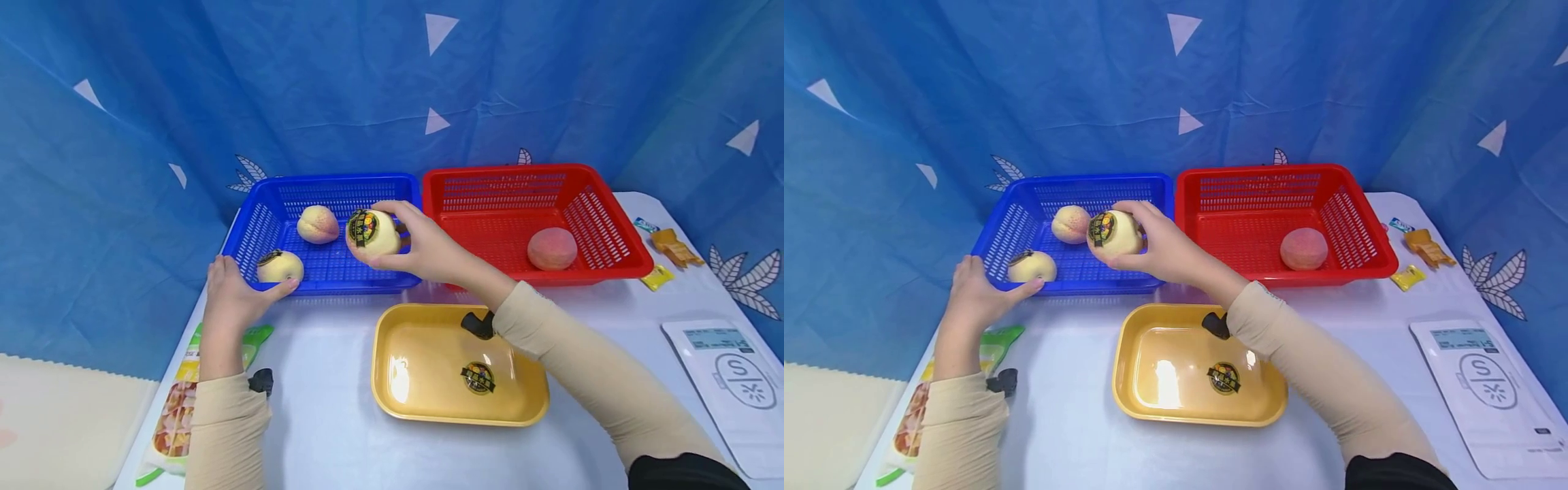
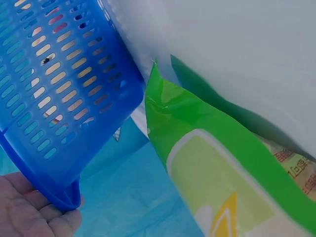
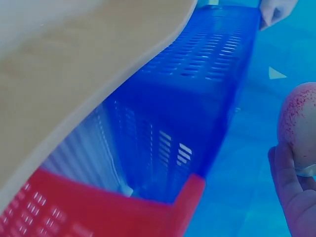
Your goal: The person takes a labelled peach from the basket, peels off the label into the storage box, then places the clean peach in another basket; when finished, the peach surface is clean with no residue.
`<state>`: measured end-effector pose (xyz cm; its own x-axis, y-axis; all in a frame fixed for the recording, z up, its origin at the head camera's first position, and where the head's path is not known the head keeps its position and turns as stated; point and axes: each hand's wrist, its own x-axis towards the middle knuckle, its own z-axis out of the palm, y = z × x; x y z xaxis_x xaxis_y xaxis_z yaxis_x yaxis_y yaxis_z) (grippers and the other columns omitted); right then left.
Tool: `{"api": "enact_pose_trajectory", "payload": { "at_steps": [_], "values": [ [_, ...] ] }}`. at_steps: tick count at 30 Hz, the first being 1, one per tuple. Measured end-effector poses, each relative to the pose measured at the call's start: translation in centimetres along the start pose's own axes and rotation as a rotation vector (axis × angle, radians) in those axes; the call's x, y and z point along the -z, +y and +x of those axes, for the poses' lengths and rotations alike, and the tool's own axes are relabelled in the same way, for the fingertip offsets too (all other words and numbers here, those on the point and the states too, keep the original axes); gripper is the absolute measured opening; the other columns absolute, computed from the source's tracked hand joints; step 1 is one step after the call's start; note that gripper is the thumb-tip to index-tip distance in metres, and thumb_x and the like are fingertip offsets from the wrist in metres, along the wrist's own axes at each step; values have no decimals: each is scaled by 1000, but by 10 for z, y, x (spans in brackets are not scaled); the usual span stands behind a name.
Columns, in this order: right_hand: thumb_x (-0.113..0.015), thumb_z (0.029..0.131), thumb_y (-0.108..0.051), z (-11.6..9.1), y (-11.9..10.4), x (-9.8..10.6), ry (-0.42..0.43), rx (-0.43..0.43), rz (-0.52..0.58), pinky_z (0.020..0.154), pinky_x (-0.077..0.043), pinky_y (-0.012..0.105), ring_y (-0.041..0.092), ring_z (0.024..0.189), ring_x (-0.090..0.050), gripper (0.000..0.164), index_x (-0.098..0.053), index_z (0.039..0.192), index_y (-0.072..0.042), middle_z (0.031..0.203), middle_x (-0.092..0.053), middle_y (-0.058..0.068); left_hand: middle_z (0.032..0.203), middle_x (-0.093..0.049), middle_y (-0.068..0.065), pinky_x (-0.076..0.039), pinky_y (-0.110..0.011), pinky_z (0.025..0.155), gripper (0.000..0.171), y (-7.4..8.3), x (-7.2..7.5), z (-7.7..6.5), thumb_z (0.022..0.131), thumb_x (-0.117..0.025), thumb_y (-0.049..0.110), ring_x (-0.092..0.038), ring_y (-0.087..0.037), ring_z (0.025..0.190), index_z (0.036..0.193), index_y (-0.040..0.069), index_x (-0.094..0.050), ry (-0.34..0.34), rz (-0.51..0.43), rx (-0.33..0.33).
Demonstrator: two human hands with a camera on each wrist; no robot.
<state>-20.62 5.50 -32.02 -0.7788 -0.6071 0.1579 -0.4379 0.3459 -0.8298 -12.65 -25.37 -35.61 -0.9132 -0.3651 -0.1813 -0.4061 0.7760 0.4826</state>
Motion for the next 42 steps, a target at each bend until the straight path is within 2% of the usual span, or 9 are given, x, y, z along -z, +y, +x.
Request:
{"api": "enact_pose_trajectory", "payload": {
  "at_steps": [5, 13, 19, 22, 24, 28, 31, 36, 42],
  "values": [
    [-82, 81, -34, -21, 0, 14, 40, -26, -7, 90, -58, 29, 16, 115, -57, 79, -40, 146, -21, 139, -47, -1, 162, 18, -26, -8, -69, 118, 142, 0, -1, 0, 72, -66, 79, 14, -47, 151, 154, -4, 13, -5, -1, -3],
    [-84, 81, -29, -50, 7, 25, 80, -36, -21, 90, -59, 35, 18, 115, -59, 79, -41, 146, -19, 134, -50, 0, 163, 15, -27, -6, -67, 119, 136, 3, -2, -3, 76, -69, 72, 15, -45, 151, 155, -5, 11, 10, 3, -47],
    [-84, 80, -29, -65, 9, 30, 110, 9, -77, 94, -57, 36, 16, 117, -58, 78, -43, 145, -17, 135, -52, 0, 163, -11, -28, -12, -66, 120, 102, 28, -2, -23, 87, -73, 47, -5, -47, 152, 156, -4, -19, 148, -25, -213],
    [-85, 79, -27, -71, 8, 32, 128, 38, -90, 97, -56, 35, 15, 118, -57, 78, -44, 145, -14, 135, -52, 0, 159, -30, -23, -22, -65, 118, 76, 51, -6, -39, 92, -69, 37, -23, -45, 149, 152, 3, -36, 205, -107, -326],
    [-85, 78, -26, -74, 8, 32, 136, 48, -90, 98, -55, 36, 15, 119, -56, 79, -44, 145, -14, 135, -52, 0, 151, -44, -17, -36, -60, 112, 61, 68, -11, -50, 94, -68, 31, -37, -38, 143, 146, 8, -47, 224, -191, -433],
    [-85, 78, -26, -80, 9, 33, 139, 49, -91, 98, -55, 38, 15, 120, -55, 79, -44, 145, -18, 137, -50, -1, 135, -59, -6, -52, -44, 94, 44, 100, -21, -70, 95, -68, 24, -54, -23, 123, 136, 13, -58, 172, -359, -637],
    [-85, 79, -27, -83, 9, 33, 138, 54, -110, 98, -55, 38, 14, 120, -55, 79, -44, 145, -18, 137, -50, -1, 130, -61, 0, -55, -35, 86, 41, 119, -29, -80, 95, -67, 24, -57, -16, 114, 135, 18, -59, 85, -429, -719],
    [-86, 78, -27, -87, 9, 32, 148, 92, -145, 98, -54, 35, 12, 121, -53, 78, -46, 144, -18, 139, -50, -1, 126, -63, 2, -56, -32, 84, 37, 140, -41, -86, 97, -64, 24, -58, -15, 111, 133, 20, -60, -2, -459, -770],
    [-88, 75, -25, -88, 11, 31, 151, 114, -166, 99, -53, 31, 8, 122, -51, 78, -47, 141, -19, 139, -49, -4, 121, -63, 1, -56, -32, 81, 28, 148, -52, -86, 98, -62, 20, -61, -20, 107, 126, 18, -66, -1, -496, -775]
  ]
}}
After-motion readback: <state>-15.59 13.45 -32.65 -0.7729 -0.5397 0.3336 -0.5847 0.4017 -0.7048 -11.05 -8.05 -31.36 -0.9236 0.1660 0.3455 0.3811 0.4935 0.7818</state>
